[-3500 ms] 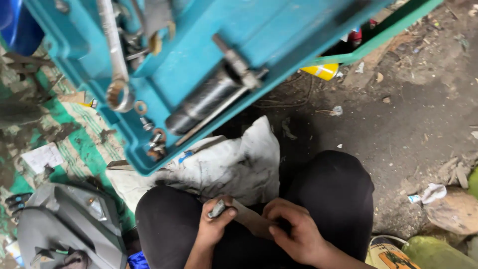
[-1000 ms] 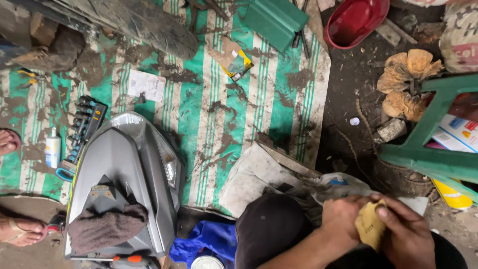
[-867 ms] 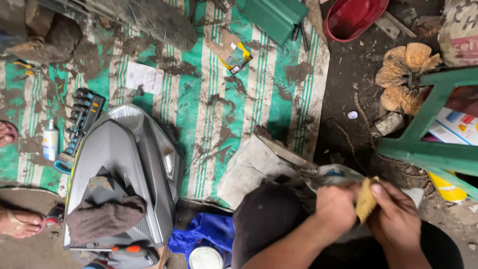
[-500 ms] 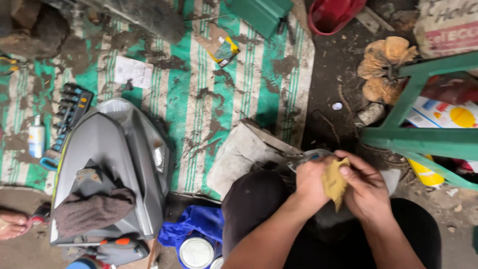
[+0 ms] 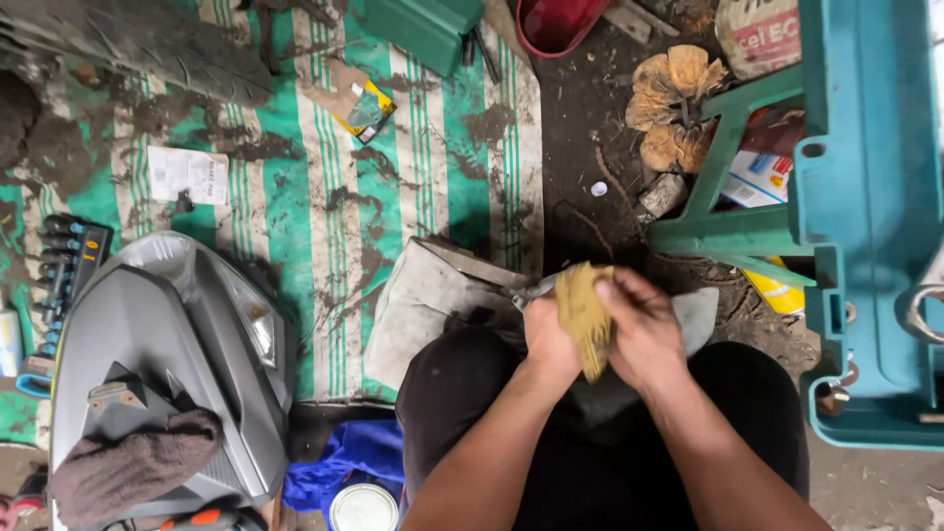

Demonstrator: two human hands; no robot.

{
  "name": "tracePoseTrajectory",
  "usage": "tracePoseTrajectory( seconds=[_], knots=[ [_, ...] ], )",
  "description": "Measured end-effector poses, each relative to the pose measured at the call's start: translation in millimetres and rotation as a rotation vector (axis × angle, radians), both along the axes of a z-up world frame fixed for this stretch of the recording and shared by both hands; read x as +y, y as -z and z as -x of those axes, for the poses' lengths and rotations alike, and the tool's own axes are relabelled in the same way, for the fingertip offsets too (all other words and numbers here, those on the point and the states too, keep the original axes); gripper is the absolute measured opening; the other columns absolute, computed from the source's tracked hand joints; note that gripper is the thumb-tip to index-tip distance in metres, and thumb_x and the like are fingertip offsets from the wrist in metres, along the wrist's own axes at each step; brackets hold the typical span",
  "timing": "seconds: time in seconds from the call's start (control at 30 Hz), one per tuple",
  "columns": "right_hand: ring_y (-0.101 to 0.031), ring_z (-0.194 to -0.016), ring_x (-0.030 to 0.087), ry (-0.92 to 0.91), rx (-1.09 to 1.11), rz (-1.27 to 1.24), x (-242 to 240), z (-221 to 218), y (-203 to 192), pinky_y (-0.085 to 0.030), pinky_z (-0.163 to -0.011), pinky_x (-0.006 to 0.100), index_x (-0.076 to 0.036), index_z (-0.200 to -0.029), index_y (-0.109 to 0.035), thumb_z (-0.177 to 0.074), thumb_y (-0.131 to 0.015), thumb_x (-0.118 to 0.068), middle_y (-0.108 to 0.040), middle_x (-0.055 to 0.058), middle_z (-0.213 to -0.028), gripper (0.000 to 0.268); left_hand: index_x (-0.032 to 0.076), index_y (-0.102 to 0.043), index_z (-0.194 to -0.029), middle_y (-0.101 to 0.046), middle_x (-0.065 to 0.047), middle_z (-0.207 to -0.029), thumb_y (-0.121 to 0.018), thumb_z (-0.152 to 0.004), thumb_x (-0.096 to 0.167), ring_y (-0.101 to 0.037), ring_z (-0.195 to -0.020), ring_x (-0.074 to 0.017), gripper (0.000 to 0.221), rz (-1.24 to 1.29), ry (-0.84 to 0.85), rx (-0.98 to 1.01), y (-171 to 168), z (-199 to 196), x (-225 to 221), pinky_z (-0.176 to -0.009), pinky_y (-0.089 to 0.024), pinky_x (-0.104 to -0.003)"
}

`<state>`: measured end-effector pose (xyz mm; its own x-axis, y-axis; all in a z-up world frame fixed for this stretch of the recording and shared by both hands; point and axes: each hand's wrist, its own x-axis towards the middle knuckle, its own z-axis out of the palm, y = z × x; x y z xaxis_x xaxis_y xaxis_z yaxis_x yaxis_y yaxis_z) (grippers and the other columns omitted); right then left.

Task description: Cleaning a small engine part with sandpaper and organizing tools during a motorcycle repair

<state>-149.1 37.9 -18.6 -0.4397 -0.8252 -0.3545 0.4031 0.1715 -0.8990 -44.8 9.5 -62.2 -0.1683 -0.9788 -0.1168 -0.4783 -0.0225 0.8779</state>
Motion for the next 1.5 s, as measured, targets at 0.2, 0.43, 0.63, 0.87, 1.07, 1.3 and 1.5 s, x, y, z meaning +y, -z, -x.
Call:
tracePoseTrajectory(
  seconds=[0.2, 0.43, 0.63, 0.87, 1.07, 1.3, 1.5],
  knots=[
    [-0.078, -0.084, 0.023, 0.031, -0.042, 0.021, -8, 0, 0, -0.066, -0.080, 0.038, 0.003, -0.110, -0.081, -0.096, -0.084, -0.007, -0.078, 0.012, -0.090, 0.017, 0.015, -0.084, -0.091, -0.082, -0.013, -0.079, -0.066, -0.093, 0.067, -0.082, -0.093, -0.0385, 0.056, -0.229, -0.105, -0.040, -14, 11, -1, -0.086, -0.065, -0.050],
    [-0.074, -0.082, 0.018, -0.025, -0.064, -0.004, -11, 3, -10, -0.061, -0.077, 0.033, 0.000, -0.109, -0.079, -0.094, -0.085, -0.008, -0.074, 0.006, -0.087, 0.018, 0.006, -0.084, -0.088, -0.080, -0.022, -0.076, -0.081, -0.087, 0.029, -0.076, -0.076, -0.0525, 0.024, 0.144, -0.016, -0.074, 3, 1, -1, -0.064, -0.063, -0.061],
    [-0.081, -0.094, 0.026, -0.534, 1.550, -0.110, -17, -10, -89, -0.063, -0.086, 0.034, 0.001, -0.101, -0.079, -0.100, -0.076, 0.000, -0.076, 0.014, -0.081, 0.003, 0.033, -0.076, -0.089, -0.072, 0.005, -0.077, -0.079, -0.076, 0.038, -0.080, -0.080, -0.0306, 0.013, 0.106, -0.043, -0.127, -2, 0, -10, -0.073, -0.064, -0.045],
    [-0.070, -0.077, 0.023, 0.162, -0.191, 0.104, -14, 2, 1, -0.059, -0.080, 0.037, -0.005, -0.094, -0.072, -0.094, -0.088, -0.004, -0.069, 0.003, -0.079, 0.016, 0.013, -0.084, -0.086, -0.080, -0.012, -0.074, -0.076, -0.085, 0.039, -0.080, -0.078, -0.0458, 0.028, 0.049, 0.054, -0.162, 22, 9, -10, -0.072, -0.066, -0.057],
    [-0.072, -0.069, 0.017, 0.122, 0.009, 0.046, -18, 5, 56, -0.060, -0.057, 0.030, -0.006, -0.099, -0.074, -0.095, -0.089, -0.010, -0.071, 0.003, -0.078, 0.016, 0.020, -0.079, -0.082, -0.077, -0.006, -0.069, -0.079, -0.083, 0.035, -0.080, -0.078, -0.0382, 0.015, 0.043, 0.009, -0.054, -16, 16, -20, -0.073, -0.063, -0.051],
    [-0.061, -0.071, 0.017, 0.002, 0.443, -0.037, 28, 72, -70, -0.053, -0.063, 0.033, -0.008, -0.096, -0.071, -0.092, -0.084, -0.007, -0.071, 0.003, -0.085, 0.014, 0.018, -0.070, -0.080, -0.069, -0.004, -0.062, -0.076, -0.080, 0.019, -0.067, -0.065, -0.0291, 0.006, 0.047, -0.070, 0.104, -64, 10, -15, -0.065, -0.055, -0.043],
    [-0.077, -0.066, 0.017, -0.338, 1.180, -0.431, 199, 325, -168, -0.059, -0.071, 0.033, -0.019, -0.092, -0.088, -0.075, -0.085, -0.027, -0.090, 0.002, -0.078, 0.018, 0.007, -0.065, -0.081, -0.065, -0.008, -0.064, -0.072, -0.082, 0.008, -0.052, -0.054, -0.0284, 0.007, 0.090, -0.021, 0.196, -74, 22, -15, -0.057, -0.049, -0.041]
  ],
)
